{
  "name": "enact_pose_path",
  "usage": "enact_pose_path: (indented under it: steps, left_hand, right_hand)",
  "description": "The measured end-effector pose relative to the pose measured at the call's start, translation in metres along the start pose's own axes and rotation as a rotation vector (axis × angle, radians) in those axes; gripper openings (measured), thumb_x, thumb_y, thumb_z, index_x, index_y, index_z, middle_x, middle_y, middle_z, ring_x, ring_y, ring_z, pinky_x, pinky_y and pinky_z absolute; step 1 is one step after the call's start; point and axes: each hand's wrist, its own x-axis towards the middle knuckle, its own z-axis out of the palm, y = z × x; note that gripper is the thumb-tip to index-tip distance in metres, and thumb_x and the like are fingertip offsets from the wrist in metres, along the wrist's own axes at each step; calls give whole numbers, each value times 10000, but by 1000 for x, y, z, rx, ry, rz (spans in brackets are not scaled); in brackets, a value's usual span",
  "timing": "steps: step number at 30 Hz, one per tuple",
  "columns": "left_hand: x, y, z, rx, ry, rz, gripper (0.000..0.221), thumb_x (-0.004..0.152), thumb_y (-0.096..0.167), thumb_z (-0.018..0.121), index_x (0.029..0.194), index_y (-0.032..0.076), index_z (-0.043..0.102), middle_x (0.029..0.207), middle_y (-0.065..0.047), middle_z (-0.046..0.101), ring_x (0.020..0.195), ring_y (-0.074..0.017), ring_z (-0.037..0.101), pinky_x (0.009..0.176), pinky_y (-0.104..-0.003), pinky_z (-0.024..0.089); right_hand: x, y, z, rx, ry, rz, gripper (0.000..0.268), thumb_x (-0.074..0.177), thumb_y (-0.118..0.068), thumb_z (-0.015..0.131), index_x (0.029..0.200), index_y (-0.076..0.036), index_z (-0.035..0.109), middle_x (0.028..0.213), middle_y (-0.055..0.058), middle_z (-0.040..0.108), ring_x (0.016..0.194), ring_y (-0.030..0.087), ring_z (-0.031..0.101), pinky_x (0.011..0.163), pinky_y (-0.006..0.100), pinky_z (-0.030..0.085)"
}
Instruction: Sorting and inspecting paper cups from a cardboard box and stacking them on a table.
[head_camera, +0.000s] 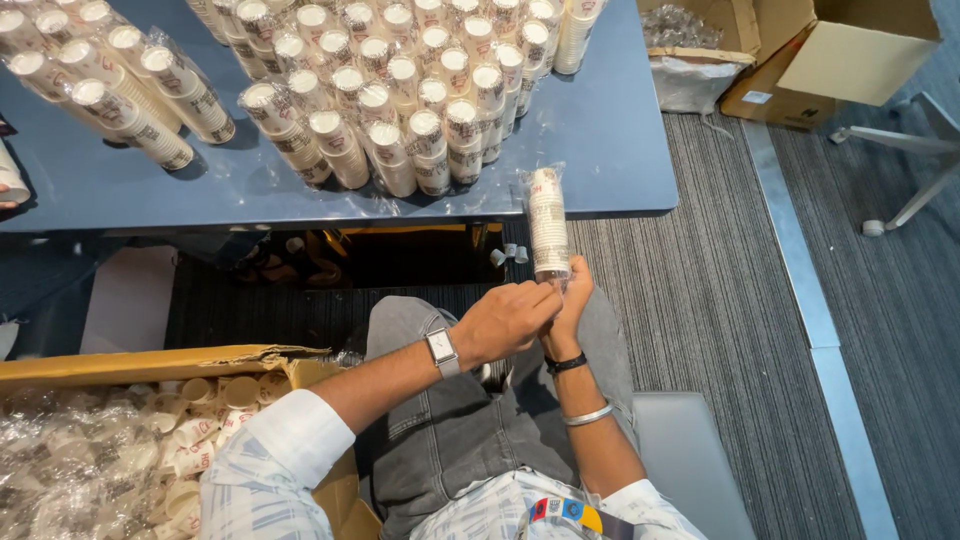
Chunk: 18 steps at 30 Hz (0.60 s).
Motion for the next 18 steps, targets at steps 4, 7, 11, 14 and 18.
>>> enact_pose_path:
  steps: [4,7,11,14,18]
  left_hand:
    - [-1,-1,2,-7,-16,31,375,706,50,713,1044,-8,560,952,-115,568,822,-276,608,665,-389,509]
    - [-4,-10,8,23,-36,17,333,773,68,707,1070,15,565,960,-90,567,840,-254,617,695,-376,523]
    - [2,-23,-15,-31,-25,-119,313,1038,374,697,1133,95,592,1035,-46,626,930,-221,654,795,-367,555]
    - [16,-25,-53,-9,208,-151,579,919,499,711,1278,67,571,1214,-99,636,1112,-269,628,921,-411,535]
    - [19,-30,-62,398,242,-1,959,595,675,716,1335,83,563,1288,-147,638,1247,-320,564,1034,-487,414]
  right_hand:
    - [-1,-21,7,-46,-67,19,70,966,-16,549,947,-79,525,822,-20,583,708,53,561,601,224,482]
    - [0,-28,5,73,-59,151,50,962,-52,547,926,-74,519,787,24,617,663,80,601,563,231,499]
    - [2,-49,-10,13,-93,-26,190,928,-41,699,1008,-27,527,897,56,647,750,114,653,655,261,561]
    - [5,-80,-25,74,-142,20,209,920,-98,713,1036,-5,566,933,94,693,762,154,708,664,281,596]
    - [5,-109,-40,54,-265,164,210,965,-142,723,1034,36,636,912,122,714,732,161,715,606,289,590]
